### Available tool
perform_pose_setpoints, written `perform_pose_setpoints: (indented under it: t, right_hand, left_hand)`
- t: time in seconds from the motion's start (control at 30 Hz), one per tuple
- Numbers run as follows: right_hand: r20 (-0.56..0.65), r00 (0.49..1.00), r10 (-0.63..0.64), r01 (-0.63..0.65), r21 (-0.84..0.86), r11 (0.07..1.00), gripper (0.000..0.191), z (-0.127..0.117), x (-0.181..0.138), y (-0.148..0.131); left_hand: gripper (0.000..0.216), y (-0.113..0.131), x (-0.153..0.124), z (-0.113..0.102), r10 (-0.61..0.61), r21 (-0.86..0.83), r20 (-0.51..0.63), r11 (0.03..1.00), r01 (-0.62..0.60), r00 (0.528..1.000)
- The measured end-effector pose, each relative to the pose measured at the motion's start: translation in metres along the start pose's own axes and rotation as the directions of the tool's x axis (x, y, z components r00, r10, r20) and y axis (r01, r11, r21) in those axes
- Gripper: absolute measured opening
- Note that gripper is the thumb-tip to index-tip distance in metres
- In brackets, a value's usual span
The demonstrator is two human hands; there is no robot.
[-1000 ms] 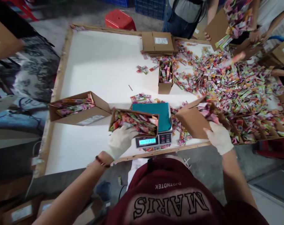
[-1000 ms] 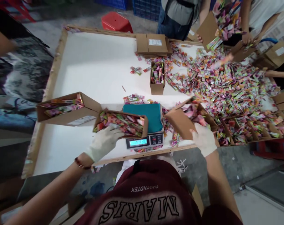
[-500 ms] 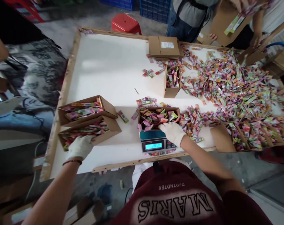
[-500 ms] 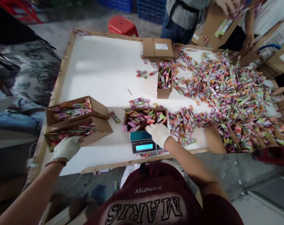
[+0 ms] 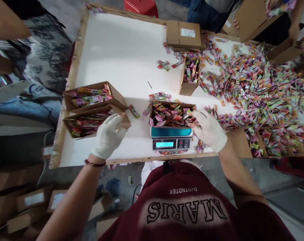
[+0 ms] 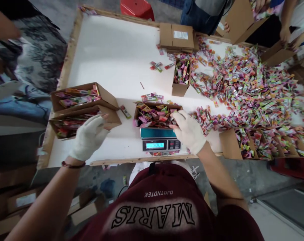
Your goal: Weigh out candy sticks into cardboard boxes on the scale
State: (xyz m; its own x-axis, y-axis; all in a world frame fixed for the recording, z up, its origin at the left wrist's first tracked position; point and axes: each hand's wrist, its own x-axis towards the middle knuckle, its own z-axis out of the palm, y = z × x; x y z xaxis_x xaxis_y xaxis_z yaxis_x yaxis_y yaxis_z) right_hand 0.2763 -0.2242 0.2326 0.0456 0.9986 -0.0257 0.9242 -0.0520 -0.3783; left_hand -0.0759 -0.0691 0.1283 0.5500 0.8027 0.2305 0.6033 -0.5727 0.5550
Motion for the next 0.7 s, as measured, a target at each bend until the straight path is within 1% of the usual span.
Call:
perform_pose_setpoints:
  t: [0.1,0.17,0.23,0.3,0.33,0.37,0.43,0.5,0.53,0.57,0.6,0.63,0.7]
  right_hand:
    - [0.124,0.99,0.06,-0.039,-0.168,0.985,0.042,0.014,0.034,-0.019]
    - [0.213,0.971,0.112,-0.051,-0.274,0.96,0.048,0.028,0.056,-0.026]
    - [0.292,0.948,0.13,-0.021,-0.349,0.937,0.041,0.041,0.072,-0.028]
    - [0.343,0.934,0.101,0.036,-0.372,0.927,0.029,0.05,0.079,-0.026]
    - [0.345,0.935,0.075,0.06,-0.364,0.929,0.026,0.051,0.079,-0.024]
    - [0.325,0.944,0.049,0.071,-0.345,0.936,0.026,0.049,0.077,-0.022]
    - [0.223,0.975,-0.007,0.067,-0.262,0.963,0.025,0.035,0.064,-0.016]
    - [0.069,0.994,-0.079,0.087,-0.124,0.988,0.021,0.009,0.042,-0.005]
    - [-0.019,0.994,-0.104,0.103,-0.061,0.993,0.019,-0.007,0.028,0.002]
    - [-0.108,0.987,-0.117,0.116,-0.016,0.993,0.018,-0.024,0.013,0.012]
    - [-0.197,0.975,-0.102,0.103,-0.006,0.995,0.017,-0.04,-0.003,0.023]
    - [-0.283,0.957,-0.067,0.061,-0.03,0.998,0.017,-0.055,-0.019,0.035]
    - [-0.411,0.911,0.015,-0.084,-0.152,0.985,0.018,-0.077,-0.048,0.06]
  left_hand:
    - [0.031,0.048,0.008,0.007,0.037,-0.075,-0.065,0.996,-0.042,0.997]
    - [0.035,0.071,0.014,0.013,0.044,-0.129,-0.096,0.99,-0.056,0.994]
    - [0.034,0.088,0.02,0.018,0.05,-0.164,-0.11,0.984,-0.068,0.993]
    - [0.032,0.1,0.024,0.022,0.055,-0.171,-0.109,0.983,-0.073,0.993]
    - [0.031,0.104,0.025,0.023,0.058,-0.172,-0.107,0.982,-0.076,0.993]
    - [0.031,0.108,0.026,0.024,0.063,-0.173,-0.103,0.982,-0.08,0.993]
    - [0.03,0.112,0.026,0.024,0.067,-0.173,-0.107,0.981,-0.085,0.992]
    - [0.025,0.112,0.025,0.023,0.061,-0.165,-0.127,0.983,-0.081,0.99]
    - [0.023,0.11,0.023,0.023,0.054,-0.157,-0.138,0.985,-0.076,0.989]
    - [0.023,0.107,0.021,0.022,0.046,-0.15,-0.146,0.986,-0.068,0.988]
    - [0.024,0.104,0.018,0.021,0.034,-0.145,-0.15,0.988,-0.056,0.988]
    - [0.026,0.101,0.015,0.02,0.02,-0.143,-0.149,0.989,-0.041,0.989]
    - [0.03,0.094,0.008,0.019,-0.017,-0.145,-0.146,0.989,-0.004,0.989]
